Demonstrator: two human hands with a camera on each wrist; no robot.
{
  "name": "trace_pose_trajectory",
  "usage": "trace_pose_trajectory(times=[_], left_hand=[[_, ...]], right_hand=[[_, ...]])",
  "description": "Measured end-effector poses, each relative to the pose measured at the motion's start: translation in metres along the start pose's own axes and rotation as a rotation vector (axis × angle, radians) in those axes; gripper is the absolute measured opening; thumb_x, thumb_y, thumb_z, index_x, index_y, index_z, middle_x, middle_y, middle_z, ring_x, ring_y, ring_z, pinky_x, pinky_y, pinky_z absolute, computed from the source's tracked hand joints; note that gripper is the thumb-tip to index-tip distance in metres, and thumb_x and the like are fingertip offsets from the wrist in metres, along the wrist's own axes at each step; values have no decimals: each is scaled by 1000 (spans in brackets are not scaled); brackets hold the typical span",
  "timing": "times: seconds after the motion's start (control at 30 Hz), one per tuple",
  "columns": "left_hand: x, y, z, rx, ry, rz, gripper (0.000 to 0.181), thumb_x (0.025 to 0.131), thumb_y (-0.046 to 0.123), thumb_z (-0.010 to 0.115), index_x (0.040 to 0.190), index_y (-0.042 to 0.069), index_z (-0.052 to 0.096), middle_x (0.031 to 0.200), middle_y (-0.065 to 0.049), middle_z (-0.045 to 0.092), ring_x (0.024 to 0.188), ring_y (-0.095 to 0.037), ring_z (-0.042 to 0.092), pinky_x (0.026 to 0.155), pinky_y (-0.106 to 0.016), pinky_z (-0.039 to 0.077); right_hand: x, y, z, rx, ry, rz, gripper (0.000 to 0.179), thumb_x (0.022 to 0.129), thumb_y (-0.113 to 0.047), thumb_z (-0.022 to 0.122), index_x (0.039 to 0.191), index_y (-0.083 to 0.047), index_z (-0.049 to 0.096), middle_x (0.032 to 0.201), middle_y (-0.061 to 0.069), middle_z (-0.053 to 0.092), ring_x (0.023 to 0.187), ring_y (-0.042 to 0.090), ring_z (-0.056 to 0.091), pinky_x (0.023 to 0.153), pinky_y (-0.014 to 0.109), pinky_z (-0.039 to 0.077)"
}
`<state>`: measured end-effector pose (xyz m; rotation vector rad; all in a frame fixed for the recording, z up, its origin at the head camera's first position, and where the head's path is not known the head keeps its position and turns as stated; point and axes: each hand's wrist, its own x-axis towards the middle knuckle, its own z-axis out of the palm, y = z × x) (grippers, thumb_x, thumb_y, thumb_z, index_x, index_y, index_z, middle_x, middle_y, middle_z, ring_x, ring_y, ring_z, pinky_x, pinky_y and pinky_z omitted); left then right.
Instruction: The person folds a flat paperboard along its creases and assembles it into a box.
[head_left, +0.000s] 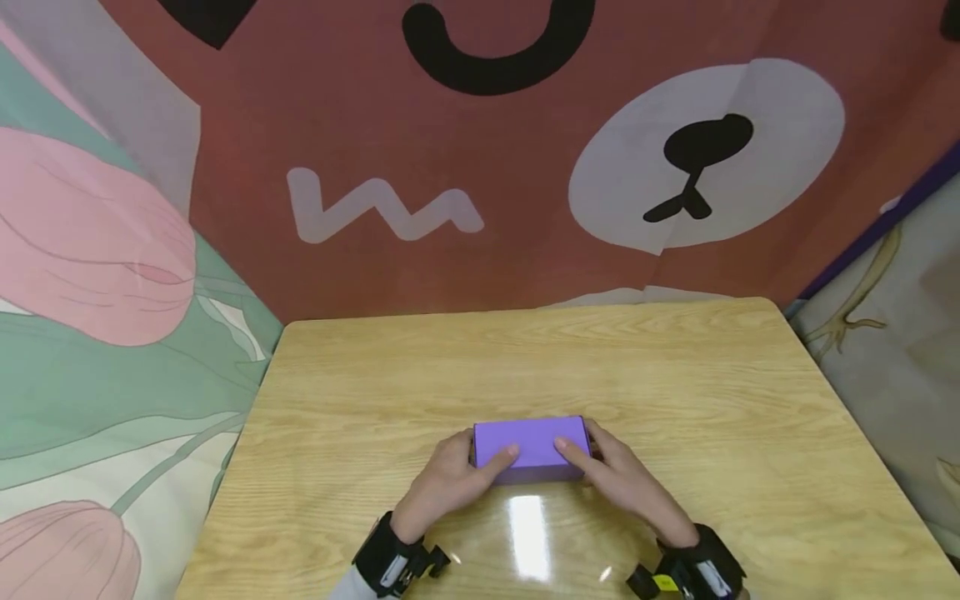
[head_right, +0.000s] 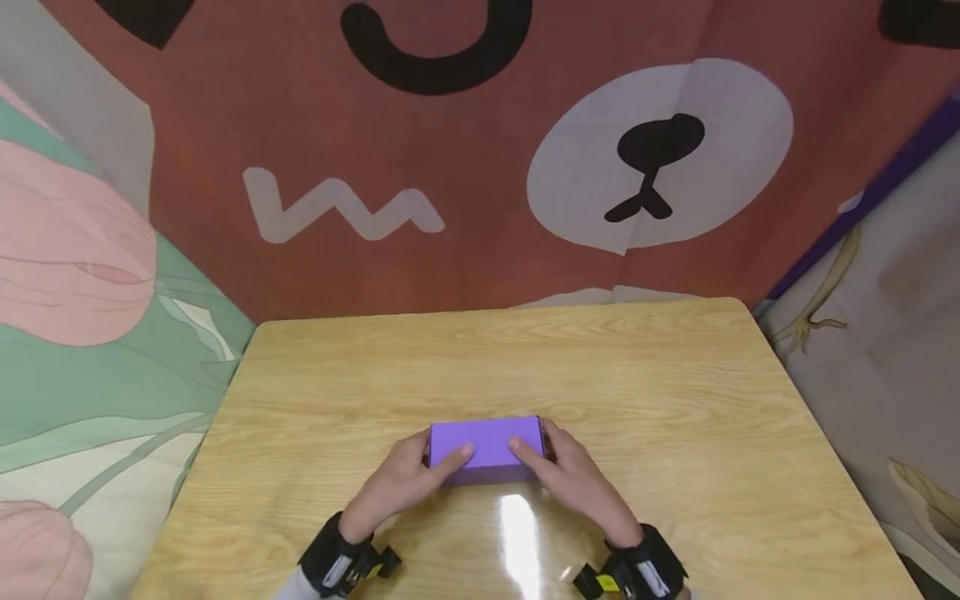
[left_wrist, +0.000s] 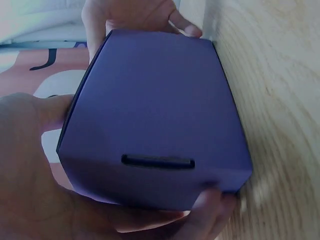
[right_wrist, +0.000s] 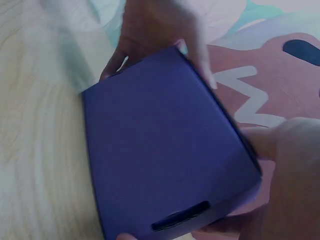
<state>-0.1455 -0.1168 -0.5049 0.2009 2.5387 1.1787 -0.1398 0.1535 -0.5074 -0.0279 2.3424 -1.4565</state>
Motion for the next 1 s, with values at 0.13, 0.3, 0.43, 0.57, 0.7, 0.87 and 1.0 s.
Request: trace_pose_trajectory(times=[0.13, 0.3, 0.43, 0.57, 0.7, 0.87, 1.0], left_hand=[[2, 1, -1, 4, 36, -40, 97, 92, 75, 66, 152, 0, 51, 134, -25, 68, 121, -37, 68, 99, -55, 59], [3, -1, 1, -14, 84, -7, 103, 85, 71, 78, 159, 6, 45, 141, -24, 64, 125, -39, 64, 97, -56, 58], [6, -5, 2, -34, 134, 67, 104, 80, 64, 86, 159, 11, 43, 145, -17, 60, 126, -35, 61, 98, -53, 56], [10, -9, 3, -51, 166, 111, 109, 75, 57, 93, 159, 12, 39, 147, -13, 55, 124, -31, 59, 99, -50, 56], [13, -13, 5, -44, 186, 160, 116, 68, 47, 101, 157, 12, 37, 151, -10, 49, 127, -29, 57, 105, -48, 55], [16, -17, 13, -1, 205, 210, 121, 58, 34, 107, 152, 9, 36, 153, -12, 41, 135, -32, 54, 116, -50, 49], [18, -17, 21, 45, 207, 214, 122, 55, 28, 109, 151, 10, 36, 157, -13, 35, 142, -35, 50, 121, -49, 45]], right_hand=[[5, -3, 0, -22, 15, -25, 68, 104, -49, 66, 157, -12, 47, 139, 23, 65, 121, 34, 68, 89, 44, 61], [8, 1, 2, -16, 18, -120, 64, 99, -39, 77, 151, -14, 50, 139, 26, 61, 115, 33, 68, 85, 39, 61], [14, 5, 4, -18, 60, -206, 67, 92, -35, 86, 146, -15, 51, 139, 25, 59, 111, 31, 68, 80, 33, 60], [18, 9, 3, -32, 102, -284, 72, 85, -33, 92, 142, -16, 52, 138, 22, 59, 111, 31, 67, 81, 33, 60], [22, 18, 5, -60, 130, -369, 76, 79, -31, 97, 139, -14, 54, 154, 21, 50, 115, 33, 66, 91, 35, 59], [26, 32, 11, -100, 152, -422, 82, 71, -26, 103, 135, -11, 54, 162, 21, 41, 117, 33, 66, 97, 37, 58], [27, 38, 15, -162, 195, -418, 92, 61, -20, 107, 136, -12, 53, 160, 17, 41, 118, 32, 65, 97, 38, 60]])
